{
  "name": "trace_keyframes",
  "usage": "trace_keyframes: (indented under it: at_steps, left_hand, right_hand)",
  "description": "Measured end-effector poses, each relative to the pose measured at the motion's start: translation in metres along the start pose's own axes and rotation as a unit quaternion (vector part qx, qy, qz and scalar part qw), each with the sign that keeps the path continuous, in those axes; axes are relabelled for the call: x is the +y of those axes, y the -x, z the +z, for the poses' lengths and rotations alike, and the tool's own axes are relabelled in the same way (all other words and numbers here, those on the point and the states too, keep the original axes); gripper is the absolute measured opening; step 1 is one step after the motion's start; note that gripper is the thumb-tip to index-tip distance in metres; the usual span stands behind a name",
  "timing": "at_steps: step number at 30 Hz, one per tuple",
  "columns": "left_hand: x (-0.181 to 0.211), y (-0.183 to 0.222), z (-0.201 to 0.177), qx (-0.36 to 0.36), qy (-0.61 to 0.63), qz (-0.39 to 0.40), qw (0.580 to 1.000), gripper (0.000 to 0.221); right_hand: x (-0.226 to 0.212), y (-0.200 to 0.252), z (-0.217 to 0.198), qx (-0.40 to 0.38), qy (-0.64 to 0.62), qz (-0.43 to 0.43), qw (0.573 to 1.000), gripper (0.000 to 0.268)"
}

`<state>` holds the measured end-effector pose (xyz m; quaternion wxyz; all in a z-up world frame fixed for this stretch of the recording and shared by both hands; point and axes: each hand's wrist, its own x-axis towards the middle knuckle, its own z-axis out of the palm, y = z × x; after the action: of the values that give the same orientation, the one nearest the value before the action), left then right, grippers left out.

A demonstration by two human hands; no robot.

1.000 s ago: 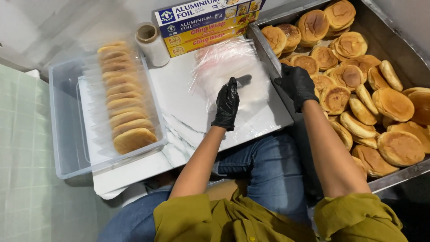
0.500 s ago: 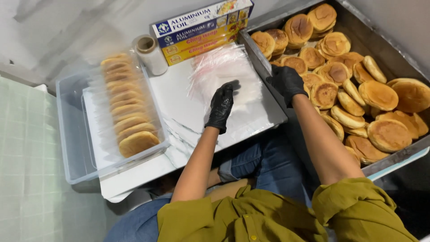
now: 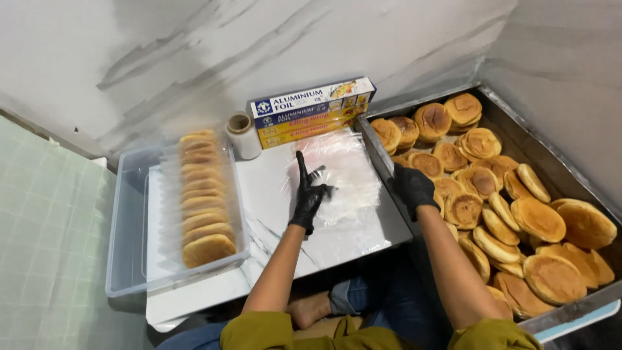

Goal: The person is individually bagging bread buns and stacking them into a plastic storage container.

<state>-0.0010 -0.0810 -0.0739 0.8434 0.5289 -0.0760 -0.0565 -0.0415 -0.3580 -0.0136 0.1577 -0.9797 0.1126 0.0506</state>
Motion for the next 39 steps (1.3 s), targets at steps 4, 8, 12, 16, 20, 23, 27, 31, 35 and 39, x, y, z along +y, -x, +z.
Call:
trace_keyframes:
  at_steps: [4, 8, 12, 16, 20, 23, 27, 31, 35, 39]
  left_hand:
    - [0.008, 0.015, 0.004, 0.038, -0.164, 0.031, 0.985, 0.088]
    - [0.027, 0.021, 0.01, 0.048, -0.391, -0.019, 0.919, 0.058]
    - [0.013, 0.021, 0.011, 0.069, -0.374, 0.028, 0.924, 0.057]
    - [0.037, 0.02, 0.025, 0.088, -0.342, -0.016, 0.936, 0.053]
    - [0.038, 0.017, 0.023, 0.086, -0.361, -0.05, 0.927, 0.049]
    - [0.039, 0.015, 0.025, 0.091, -0.37, -0.072, 0.922, 0.047]
    - [0.039, 0.018, 0.028, 0.085, -0.324, -0.051, 0.941, 0.046]
    - [0.037, 0.018, 0.028, 0.091, -0.313, -0.006, 0.945, 0.043]
    - [0.031, 0.019, 0.027, 0.094, -0.3, 0.037, 0.949, 0.043]
    - [0.023, 0.021, 0.023, 0.097, -0.303, 0.052, 0.947, 0.039]
  right_hand:
    - [0.001, 0.003, 0.009, 0.013, -0.003, 0.043, 0.999, 0.064]
    - [0.002, 0.004, 0.031, 0.108, 0.041, 0.061, 0.991, 0.062]
    - [-0.006, 0.014, 0.033, 0.239, 0.067, 0.032, 0.968, 0.054]
    - [0.007, 0.004, 0.036, 0.176, -0.043, 0.059, 0.982, 0.056]
    - [0.004, 0.012, 0.024, 0.171, -0.128, 0.048, 0.976, 0.054]
    - [-0.004, 0.02, 0.02, 0.203, -0.106, 0.022, 0.973, 0.05]
    - [0.0, 0.01, 0.021, 0.164, -0.104, 0.06, 0.979, 0.054]
    - [-0.002, 0.013, 0.017, 0.149, -0.122, 0.081, 0.978, 0.056]
    - [0.003, 0.007, 0.025, 0.145, -0.117, 0.096, 0.978, 0.055]
    - [-0.004, 0.016, 0.02, 0.188, -0.113, 0.035, 0.975, 0.054]
